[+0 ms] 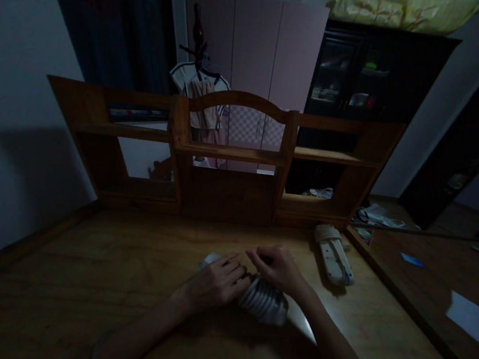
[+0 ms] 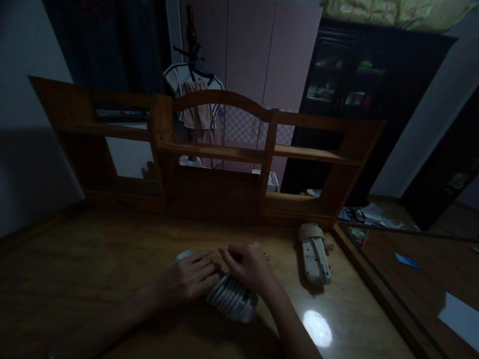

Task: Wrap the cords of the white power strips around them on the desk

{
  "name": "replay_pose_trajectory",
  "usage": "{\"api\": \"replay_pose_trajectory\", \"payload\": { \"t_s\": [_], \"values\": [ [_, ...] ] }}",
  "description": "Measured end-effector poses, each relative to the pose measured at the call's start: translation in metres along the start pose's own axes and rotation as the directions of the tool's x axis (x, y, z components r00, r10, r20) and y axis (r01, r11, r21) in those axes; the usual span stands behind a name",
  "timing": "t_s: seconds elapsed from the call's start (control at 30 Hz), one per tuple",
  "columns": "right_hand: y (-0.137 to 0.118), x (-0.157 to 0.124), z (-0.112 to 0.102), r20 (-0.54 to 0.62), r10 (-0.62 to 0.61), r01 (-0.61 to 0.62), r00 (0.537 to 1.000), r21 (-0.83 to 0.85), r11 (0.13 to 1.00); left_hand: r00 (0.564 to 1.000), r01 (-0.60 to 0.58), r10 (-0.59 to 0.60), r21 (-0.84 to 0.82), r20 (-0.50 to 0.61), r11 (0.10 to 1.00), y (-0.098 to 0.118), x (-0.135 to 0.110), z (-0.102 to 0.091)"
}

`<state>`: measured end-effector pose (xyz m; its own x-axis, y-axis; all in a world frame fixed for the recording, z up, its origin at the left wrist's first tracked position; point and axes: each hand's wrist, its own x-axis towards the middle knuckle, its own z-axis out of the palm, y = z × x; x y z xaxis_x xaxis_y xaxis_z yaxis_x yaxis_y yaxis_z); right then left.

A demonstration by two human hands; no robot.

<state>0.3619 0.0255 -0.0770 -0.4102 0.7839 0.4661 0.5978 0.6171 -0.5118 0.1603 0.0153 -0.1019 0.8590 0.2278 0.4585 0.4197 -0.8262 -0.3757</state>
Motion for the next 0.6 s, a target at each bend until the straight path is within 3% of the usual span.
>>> {"api": "replay_pose_trajectory", "payload": {
  "t_s": [0.17,0.37,0.6],
  "values": [
    [0.006,0.005,0.004,0.116,0.122,-0.151,0.986,0.288,0.946,0.993,-0.021,0.018,-0.018,-0.112,1.0,-0.004,-0.005,-0.001],
    [0.009,0.003,0.007,0.271,0.181,-0.287,0.945,0.427,0.857,0.972,-0.128,0.139,0.066,-0.192,0.99,0.0,-0.009,-0.001],
    [-0.002,0.003,0.017,0.258,0.164,-0.295,0.952,0.637,0.712,0.962,-0.117,0.123,0.039,-0.243,0.992,0.002,-0.017,0.003]
  ]
}}
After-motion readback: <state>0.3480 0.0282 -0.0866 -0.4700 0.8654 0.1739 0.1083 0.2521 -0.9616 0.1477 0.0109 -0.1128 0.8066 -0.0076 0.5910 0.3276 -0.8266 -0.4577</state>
